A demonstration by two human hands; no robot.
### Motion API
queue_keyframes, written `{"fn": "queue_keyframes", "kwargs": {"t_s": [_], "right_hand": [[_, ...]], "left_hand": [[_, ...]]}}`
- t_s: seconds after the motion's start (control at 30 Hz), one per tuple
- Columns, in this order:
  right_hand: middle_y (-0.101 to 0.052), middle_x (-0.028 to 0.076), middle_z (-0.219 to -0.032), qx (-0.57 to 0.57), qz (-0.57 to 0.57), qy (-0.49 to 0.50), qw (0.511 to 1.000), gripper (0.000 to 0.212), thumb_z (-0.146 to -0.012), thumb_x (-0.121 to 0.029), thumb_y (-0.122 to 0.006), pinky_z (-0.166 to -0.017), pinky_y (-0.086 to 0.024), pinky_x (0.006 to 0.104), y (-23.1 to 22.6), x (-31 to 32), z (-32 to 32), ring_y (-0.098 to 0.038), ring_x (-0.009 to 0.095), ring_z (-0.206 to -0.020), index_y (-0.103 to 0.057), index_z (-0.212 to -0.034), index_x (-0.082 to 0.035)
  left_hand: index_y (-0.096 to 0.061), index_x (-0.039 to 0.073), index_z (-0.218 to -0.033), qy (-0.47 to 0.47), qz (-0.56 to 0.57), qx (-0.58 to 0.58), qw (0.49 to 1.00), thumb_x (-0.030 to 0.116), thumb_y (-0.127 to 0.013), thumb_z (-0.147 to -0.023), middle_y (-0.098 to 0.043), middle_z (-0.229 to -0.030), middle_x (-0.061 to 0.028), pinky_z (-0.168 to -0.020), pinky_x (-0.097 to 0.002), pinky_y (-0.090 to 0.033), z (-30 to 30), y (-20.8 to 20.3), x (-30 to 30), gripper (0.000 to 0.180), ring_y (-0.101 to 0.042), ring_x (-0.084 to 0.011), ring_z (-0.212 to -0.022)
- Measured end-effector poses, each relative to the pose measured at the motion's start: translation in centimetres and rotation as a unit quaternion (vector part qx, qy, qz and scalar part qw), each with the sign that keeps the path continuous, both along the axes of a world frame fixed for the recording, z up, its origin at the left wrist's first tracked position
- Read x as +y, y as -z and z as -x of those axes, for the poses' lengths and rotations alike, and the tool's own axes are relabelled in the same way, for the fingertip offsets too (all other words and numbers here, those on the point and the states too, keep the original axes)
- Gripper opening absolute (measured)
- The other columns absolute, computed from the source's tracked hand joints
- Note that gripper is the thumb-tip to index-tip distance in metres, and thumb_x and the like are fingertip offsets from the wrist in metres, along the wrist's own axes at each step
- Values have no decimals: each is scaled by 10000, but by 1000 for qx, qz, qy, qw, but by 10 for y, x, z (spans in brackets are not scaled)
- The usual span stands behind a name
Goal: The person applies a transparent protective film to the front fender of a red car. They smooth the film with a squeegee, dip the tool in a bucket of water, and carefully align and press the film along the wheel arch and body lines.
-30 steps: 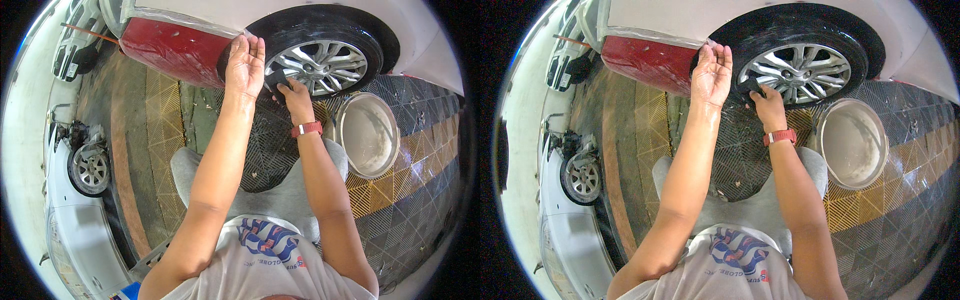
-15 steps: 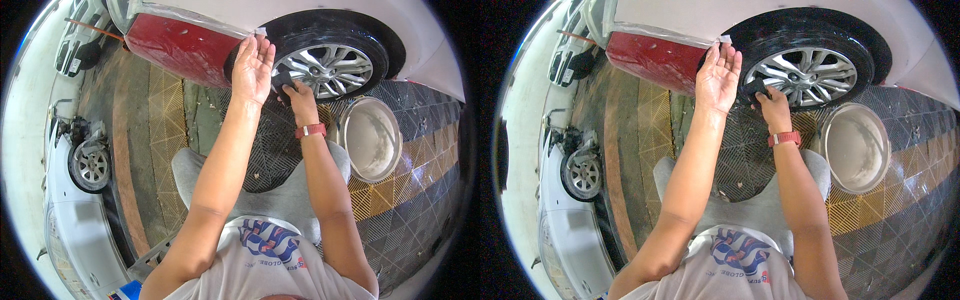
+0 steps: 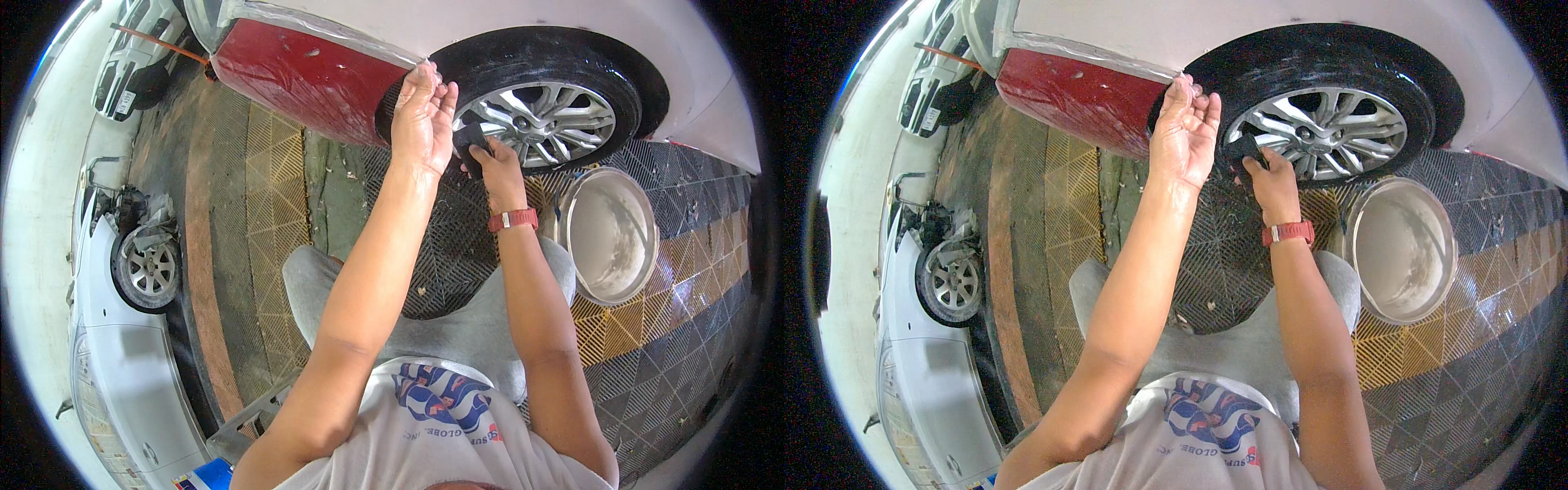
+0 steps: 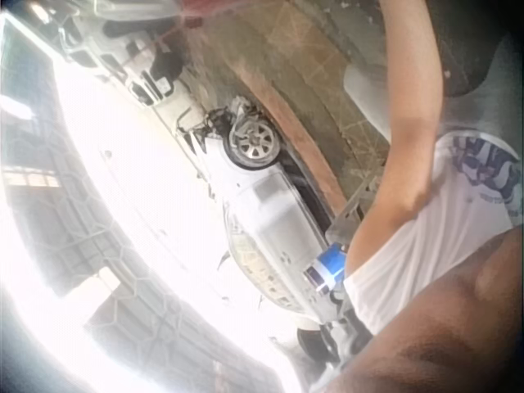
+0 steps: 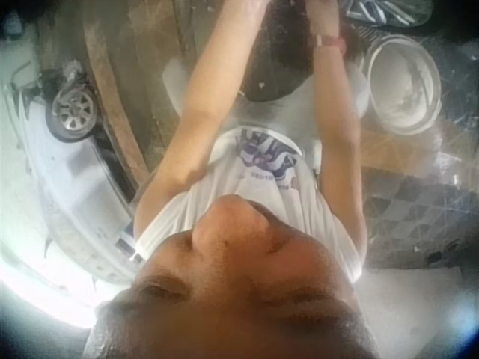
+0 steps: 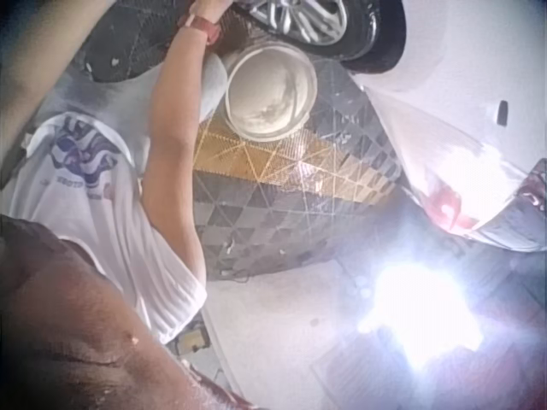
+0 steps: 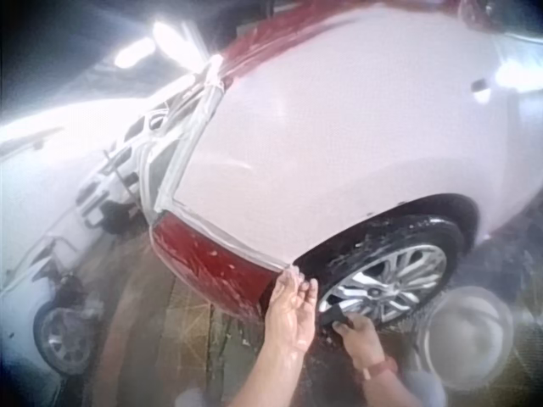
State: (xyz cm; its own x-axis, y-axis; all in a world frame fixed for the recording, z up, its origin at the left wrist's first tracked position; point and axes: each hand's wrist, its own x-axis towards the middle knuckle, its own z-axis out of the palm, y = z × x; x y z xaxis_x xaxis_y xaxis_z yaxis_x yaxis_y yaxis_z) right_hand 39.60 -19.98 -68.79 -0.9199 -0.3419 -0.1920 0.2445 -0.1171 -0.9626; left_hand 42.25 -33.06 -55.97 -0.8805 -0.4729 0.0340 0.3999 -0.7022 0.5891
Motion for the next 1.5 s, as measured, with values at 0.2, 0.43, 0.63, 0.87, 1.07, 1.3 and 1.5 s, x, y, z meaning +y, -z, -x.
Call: {"fn": "queue_keyframes", "kwargs": {"t_s": [0.2,0.43,0.63,0.87,1.07,1.3,1.5], "right_hand": [[-767,75,-987,-18,25,-4,1000,213,-1033,-64,-624,-648,-528,259,-31,1,-11,-672,117,-717,-700,-1195,54],[-772,97,-1039,-1,7,18,1000,280,-987,-63,-672,-756,-561,305,-1,0,1,-683,134,-828,-714,-1221,85],[-772,103,-1036,-8,4,-11,1000,282,-975,-71,-679,-757,-563,325,-15,0,-5,-694,153,-841,-713,-1203,91],[-771,84,-981,-15,6,-16,1000,213,-1026,-78,-642,-651,-525,261,-28,-1,-8,-671,124,-702,-716,-1176,53],[-768,78,-977,-16,9,-12,1000,203,-1025,-67,-640,-647,-527,260,-23,-2,-5,-672,122,-709,-717,-1171,52],[-762,69,-975,-19,12,-12,1000,197,-1027,-67,-640,-647,-527,261,-17,-3,-3,-666,119,-703,-718,-1167,47],[-762,67,-979,-15,30,-11,999,196,-1026,-63,-640,-649,-530,269,-16,-4,-2,-666,120,-707,-716,-1167,50]], "left_hand": [[-697,97,-1140,10,-60,-20,998,228,-800,-980,-648,-983,4,-1086,-364,-518,-14,-10,5,231,-618,-109,-934],[-700,82,-1146,25,-69,-74,995,420,-745,-1004,-665,-987,7,-1041,-375,-522,-19,-31,5,369,-621,-115,-889],[-709,92,-1191,-2,-47,-107,993,385,-789,-977,-636,-935,34,-982,-327,-534,-12,-24,-4,371,-582,-79,-874],[-718,89,-1164,-30,-50,-119,991,304,-829,-955,-622,-954,34,-966,-306,-539,-12,-26,1,320,-576,-73,-877],[-735,82,-1109,-15,-86,-118,989,246,-813,-972,-626,-912,25,-941,-308,-550,-18,-38,-1,227,-582,-83,-830],[-724,77,-1142,4,-90,-98,991,222,-795,-987,-636,-908,22,-923,-305,-558,-26,-40,-4,224,-591,-81,-821],[-713,76,-1154,4,-63,-133,989,275,-812,-976,-615,-904,36,-882,-286,-552,-27,-49,-4,284,-554,-69,-807]]}}
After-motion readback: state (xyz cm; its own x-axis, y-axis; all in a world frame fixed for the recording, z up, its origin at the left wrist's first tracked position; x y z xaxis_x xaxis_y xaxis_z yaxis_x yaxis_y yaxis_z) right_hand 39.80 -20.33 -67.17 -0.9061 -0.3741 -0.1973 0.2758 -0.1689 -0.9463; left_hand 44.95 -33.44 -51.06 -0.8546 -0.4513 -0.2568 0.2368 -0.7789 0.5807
